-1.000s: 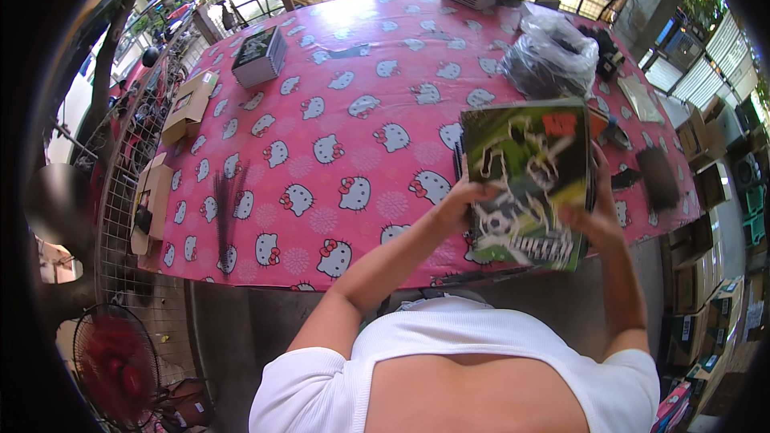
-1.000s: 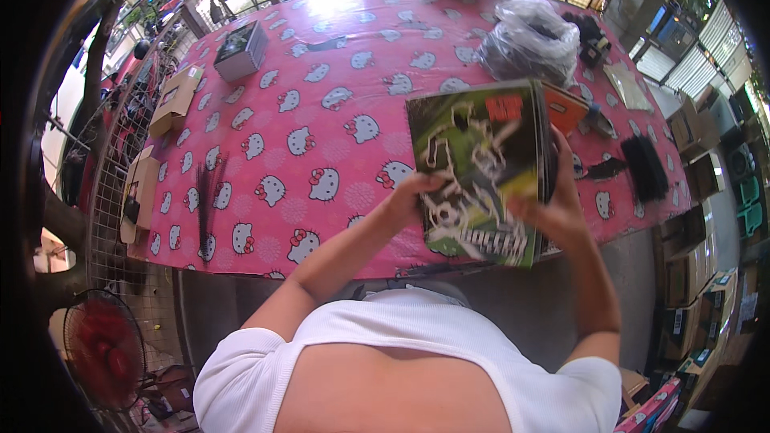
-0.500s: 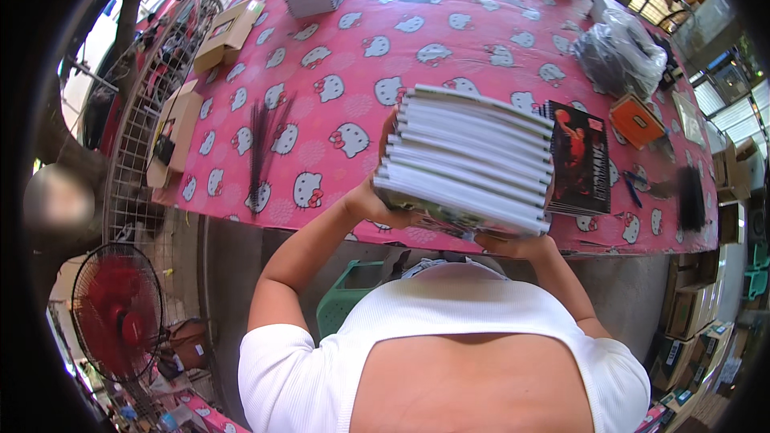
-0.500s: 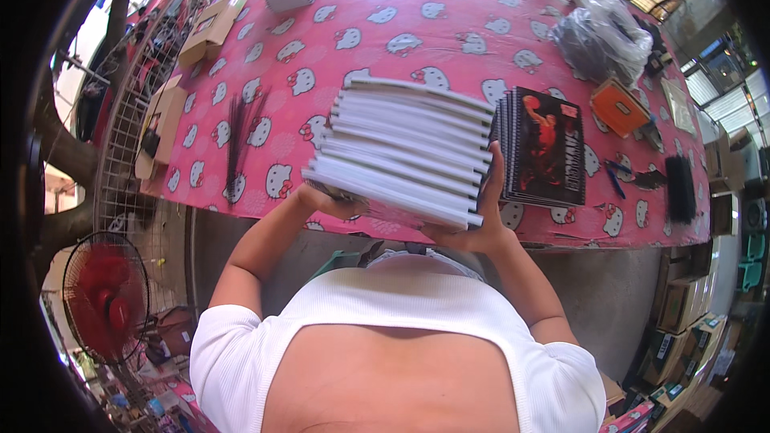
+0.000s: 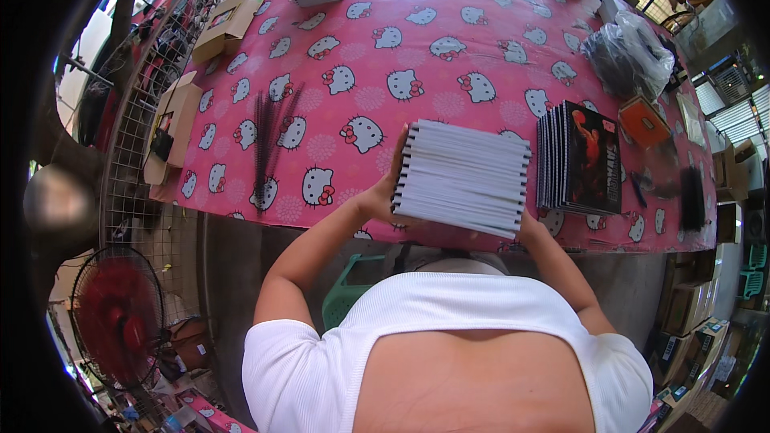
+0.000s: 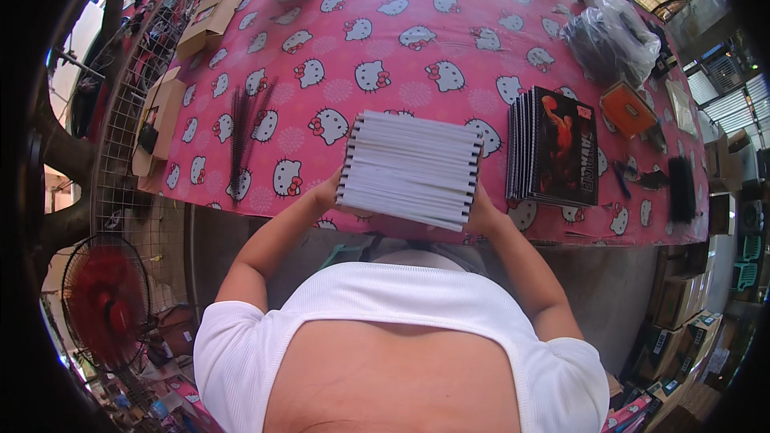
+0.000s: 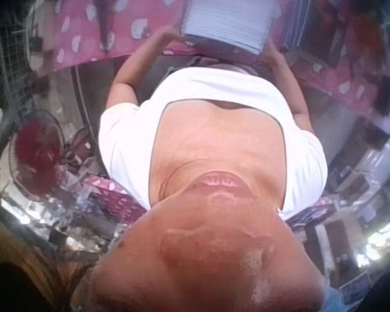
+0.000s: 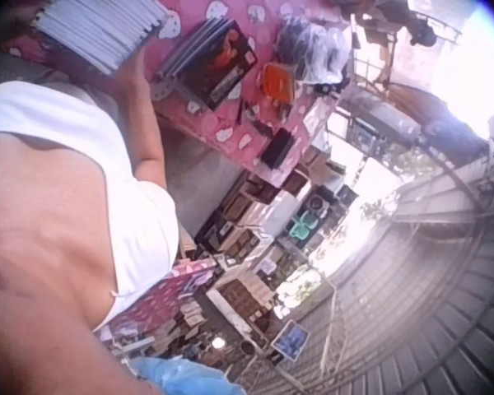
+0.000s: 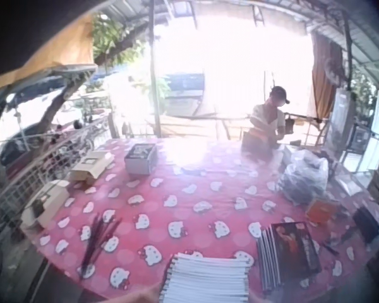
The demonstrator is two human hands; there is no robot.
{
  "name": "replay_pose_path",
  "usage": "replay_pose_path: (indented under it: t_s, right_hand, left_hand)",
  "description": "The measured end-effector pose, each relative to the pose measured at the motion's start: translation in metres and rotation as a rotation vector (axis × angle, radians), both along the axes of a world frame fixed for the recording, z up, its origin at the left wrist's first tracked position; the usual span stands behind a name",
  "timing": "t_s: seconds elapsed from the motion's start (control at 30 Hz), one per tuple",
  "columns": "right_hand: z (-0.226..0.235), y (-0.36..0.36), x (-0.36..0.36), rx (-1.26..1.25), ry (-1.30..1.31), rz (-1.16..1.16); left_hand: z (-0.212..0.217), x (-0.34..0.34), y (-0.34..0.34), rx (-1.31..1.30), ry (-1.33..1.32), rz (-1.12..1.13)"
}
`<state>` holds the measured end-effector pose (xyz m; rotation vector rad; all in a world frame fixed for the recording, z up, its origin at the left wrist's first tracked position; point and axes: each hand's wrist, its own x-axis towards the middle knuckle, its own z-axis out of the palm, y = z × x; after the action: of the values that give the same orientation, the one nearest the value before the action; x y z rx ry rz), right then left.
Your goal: The person organizes stacks of notebooks on a table, moves several red notebooks from a box to the table, and trims the spiral binding of a notebook using shears.
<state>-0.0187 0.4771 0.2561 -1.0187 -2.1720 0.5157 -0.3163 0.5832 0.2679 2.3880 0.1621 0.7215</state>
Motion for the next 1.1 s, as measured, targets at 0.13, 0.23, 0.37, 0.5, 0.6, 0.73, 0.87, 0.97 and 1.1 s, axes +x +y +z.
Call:
replay_pose_path:
  t_s: [0.13, 0.23, 0.37, 0.5, 0.6, 0.73, 0.87, 0.97, 1.1]
  right_hand:
    - [-0.001, 0.009, 0.002, -0.187, 0.086, 0.018]
    - [-0.003, 0.006, 0.002, -0.432, 0.177, -0.101]
    - [0.000, 0.010, -0.004, -0.179, 0.139, -0.044]
    - [-0.033, 0.003, 0.002, -0.263, 0.215, -0.057]
    - [-0.056, 0.005, 0.009, -0.565, 0.069, -0.057]
    - [0.004, 0.002, 0.009, -0.947, 0.091, -0.004]
    - [0.054, -0.017, 0.008, -0.259, 0.249, -0.172]
    - [0.140, -0.016, 0.005, -0.009, 0.157, -0.215]
    - [0.227, 0.017, -0.003, 0.368, -0.115, -0.272]
  left_hand:
    - [0.003, 0.015, 0.002, -0.310, -0.064, 0.024]
    - [0.004, 0.016, 0.004, -0.428, -0.143, 0.048]
    - [-0.022, 0.003, 0.007, -0.452, -0.023, 0.044]
    - [-0.046, 0.006, 0.011, -0.024, 0.181, -0.026]
    - [-0.059, 0.007, 0.013, -0.237, 0.074, -0.023]
    - [-0.062, 0.006, 0.015, -0.430, 0.277, -0.127]
    - [-0.097, 0.000, 0.010, -0.339, 0.175, -0.088]
    - [-0.075, 0.005, 0.011, -0.133, 0.067, 0.001]
    - [-0.063, 0.008, 0.015, 0.171, 0.108, -0.076]
